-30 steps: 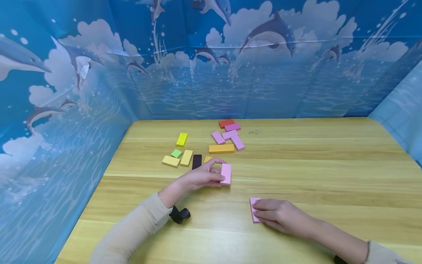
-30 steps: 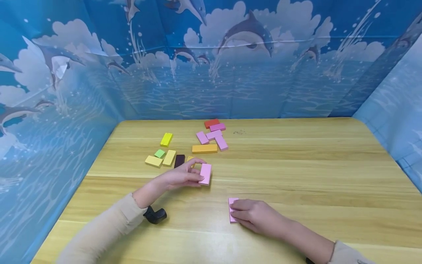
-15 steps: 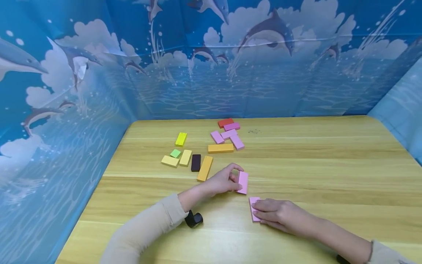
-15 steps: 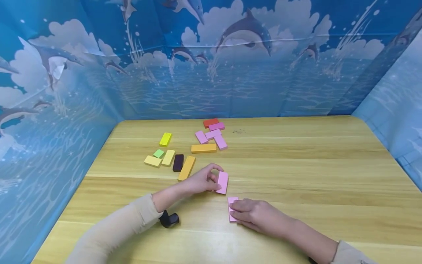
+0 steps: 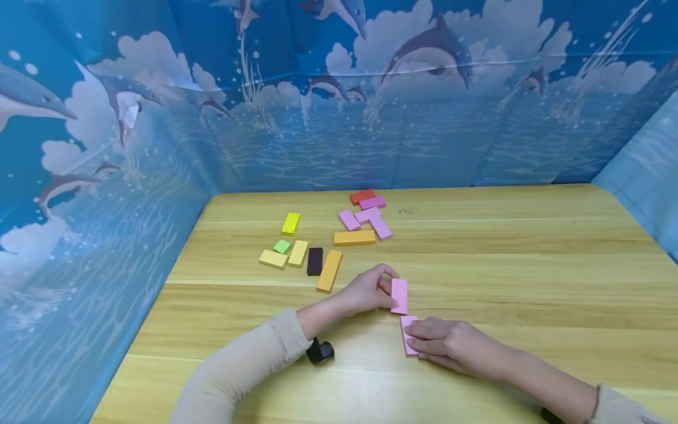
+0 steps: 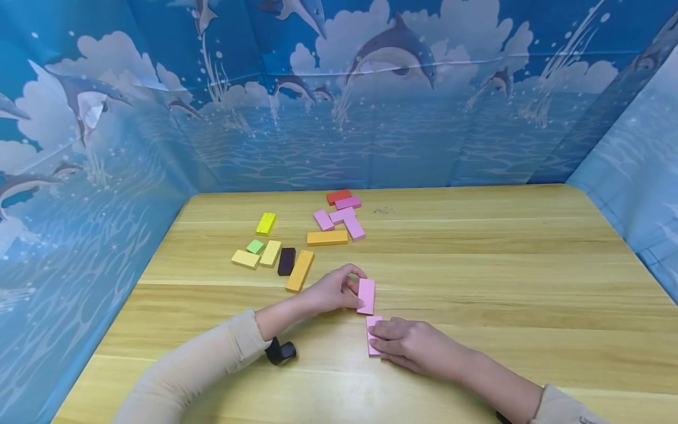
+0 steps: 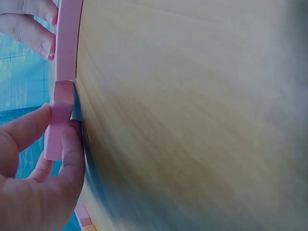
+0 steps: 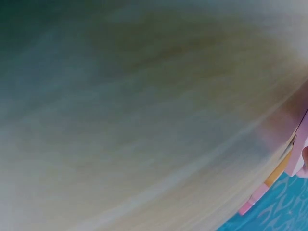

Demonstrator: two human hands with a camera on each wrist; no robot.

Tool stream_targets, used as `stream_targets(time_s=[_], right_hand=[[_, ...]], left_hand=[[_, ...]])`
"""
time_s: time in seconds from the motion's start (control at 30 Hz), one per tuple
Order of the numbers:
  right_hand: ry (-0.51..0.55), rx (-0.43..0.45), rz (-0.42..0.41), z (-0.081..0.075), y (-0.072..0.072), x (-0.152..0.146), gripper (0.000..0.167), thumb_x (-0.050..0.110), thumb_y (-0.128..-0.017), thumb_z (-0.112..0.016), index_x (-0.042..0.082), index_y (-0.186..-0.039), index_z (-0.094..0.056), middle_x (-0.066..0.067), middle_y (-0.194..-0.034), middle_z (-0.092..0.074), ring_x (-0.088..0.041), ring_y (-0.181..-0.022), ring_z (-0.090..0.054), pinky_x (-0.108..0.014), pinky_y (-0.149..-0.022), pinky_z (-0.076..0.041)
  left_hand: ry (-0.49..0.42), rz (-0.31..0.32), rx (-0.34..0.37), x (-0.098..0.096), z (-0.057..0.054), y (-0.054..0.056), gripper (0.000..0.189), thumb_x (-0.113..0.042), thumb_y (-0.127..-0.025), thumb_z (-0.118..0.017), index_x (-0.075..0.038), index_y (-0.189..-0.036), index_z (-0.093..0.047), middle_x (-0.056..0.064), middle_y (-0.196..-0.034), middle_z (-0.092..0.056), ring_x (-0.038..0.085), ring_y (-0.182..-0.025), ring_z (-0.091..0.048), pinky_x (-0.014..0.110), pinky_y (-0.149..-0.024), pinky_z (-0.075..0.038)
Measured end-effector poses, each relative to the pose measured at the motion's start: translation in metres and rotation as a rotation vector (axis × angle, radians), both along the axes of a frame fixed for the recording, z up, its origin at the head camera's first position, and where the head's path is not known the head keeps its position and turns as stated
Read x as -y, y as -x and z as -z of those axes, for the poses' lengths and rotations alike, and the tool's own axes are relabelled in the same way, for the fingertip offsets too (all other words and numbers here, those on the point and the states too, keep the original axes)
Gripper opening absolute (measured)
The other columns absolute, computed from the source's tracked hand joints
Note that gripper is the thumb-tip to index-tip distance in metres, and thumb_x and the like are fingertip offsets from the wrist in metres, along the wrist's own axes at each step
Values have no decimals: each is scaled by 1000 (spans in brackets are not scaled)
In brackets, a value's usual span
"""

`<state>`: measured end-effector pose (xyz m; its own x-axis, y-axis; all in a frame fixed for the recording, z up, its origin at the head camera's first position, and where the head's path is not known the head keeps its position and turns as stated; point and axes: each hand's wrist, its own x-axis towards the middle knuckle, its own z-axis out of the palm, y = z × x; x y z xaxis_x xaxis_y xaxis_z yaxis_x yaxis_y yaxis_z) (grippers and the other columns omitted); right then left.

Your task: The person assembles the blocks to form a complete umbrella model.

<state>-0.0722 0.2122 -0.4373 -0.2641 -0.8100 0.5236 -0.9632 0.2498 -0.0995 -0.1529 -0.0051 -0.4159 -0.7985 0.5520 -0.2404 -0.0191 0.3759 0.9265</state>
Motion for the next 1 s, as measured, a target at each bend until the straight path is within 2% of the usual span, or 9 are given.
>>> stream_targets(time_s=[0.2,0.43,0.77,1.0], right_hand=[[-11,31,0,-1,1,0,28,23,-96,-53,5,-109,-70,-12,-113,-65,-23,-102,-63,-32,-89,-47],[-4,102,14,-5,2,1,27,22,-96,-53,5,-106,-71,-11,-112,-66,-22,-101,-63,-29,-91,-46],[-10,54,1,-5,4,3,27,22,-96,-53,5,-102,-72,-11,-110,-67,-22,-100,-64,-31,-89,-47],[-6,-7,-13,-4,5,4,32,24,-98,-47,6,-101,-73,-11,-108,-67,-23,-98,-64,-32,-86,-49]], left_hand=[[32,2,-30,-3,0,-2,44,5,-73,-75,-6,-111,-54,6,-90,-56,11,-62,-54,21,-57,-46],[78,34,-85,-5,0,-2,45,1,-74,-75,-3,-113,-53,4,-93,-54,8,-68,-58,20,-61,-48],[117,42,-167,-7,3,-1,42,-3,-71,-78,0,-107,-56,3,-90,-53,5,-64,-54,17,-62,-46],[225,45,-290,-9,3,-1,44,-12,-69,-82,-1,-107,-63,3,-92,-52,6,-77,-45,18,-72,-40]])
